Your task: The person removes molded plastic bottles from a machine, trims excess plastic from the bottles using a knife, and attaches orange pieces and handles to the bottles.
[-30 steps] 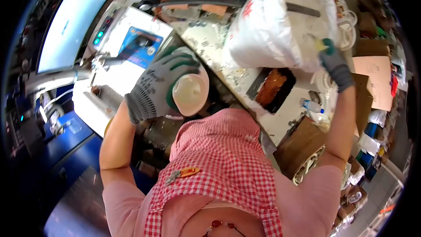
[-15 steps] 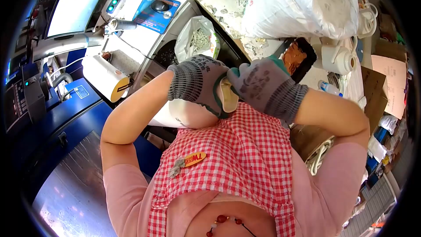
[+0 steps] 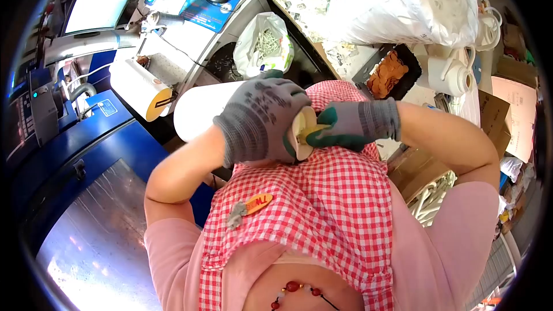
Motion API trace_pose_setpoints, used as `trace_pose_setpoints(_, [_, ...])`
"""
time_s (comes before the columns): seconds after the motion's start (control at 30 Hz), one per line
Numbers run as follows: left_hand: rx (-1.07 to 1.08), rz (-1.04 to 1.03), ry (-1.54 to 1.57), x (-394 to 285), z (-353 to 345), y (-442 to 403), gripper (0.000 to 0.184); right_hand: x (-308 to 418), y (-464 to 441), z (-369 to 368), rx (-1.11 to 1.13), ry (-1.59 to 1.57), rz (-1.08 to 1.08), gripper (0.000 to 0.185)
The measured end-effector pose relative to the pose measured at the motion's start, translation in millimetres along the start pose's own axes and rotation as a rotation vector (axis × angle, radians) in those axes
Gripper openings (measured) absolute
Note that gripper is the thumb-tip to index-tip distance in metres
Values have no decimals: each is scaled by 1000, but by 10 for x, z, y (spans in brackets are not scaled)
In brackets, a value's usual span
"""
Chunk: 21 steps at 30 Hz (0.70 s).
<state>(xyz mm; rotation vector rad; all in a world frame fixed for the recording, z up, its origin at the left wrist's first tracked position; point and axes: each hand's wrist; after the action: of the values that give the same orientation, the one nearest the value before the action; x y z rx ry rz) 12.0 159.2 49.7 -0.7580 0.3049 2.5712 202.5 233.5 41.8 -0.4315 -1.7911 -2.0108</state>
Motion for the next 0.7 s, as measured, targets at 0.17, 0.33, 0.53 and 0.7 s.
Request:
trace_pose_setpoints(0.17, [-254, 70, -30, -25, 276, 68, 63, -487, 184, 235, -220, -281, 261, 52])
trace_pose_setpoints(0.33, [-652, 253, -14, 458, 342, 198, 73, -1402, 754, 1278, -1592, -579, 288, 39])
trace_pose_setpoints(0.53, [-639, 581, 449, 1139, 102, -202, 61, -2363, 630, 2599, -1986, 721, -149, 37])
trace_pose_setpoints(0.7, [-643, 459, 280, 1224, -535, -481, 83, -1875, -16, 3506, -2164, 553, 161, 35])
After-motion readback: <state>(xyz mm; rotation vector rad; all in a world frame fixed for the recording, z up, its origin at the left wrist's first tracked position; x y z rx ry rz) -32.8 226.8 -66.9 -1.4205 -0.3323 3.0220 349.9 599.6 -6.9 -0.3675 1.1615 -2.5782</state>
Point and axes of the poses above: each hand's wrist, its own y-axis away from the middle knuckle, its own z-axis out of the back of the hand, x = y × z, and after that the axes turned 15 degrees about -x, right-handed
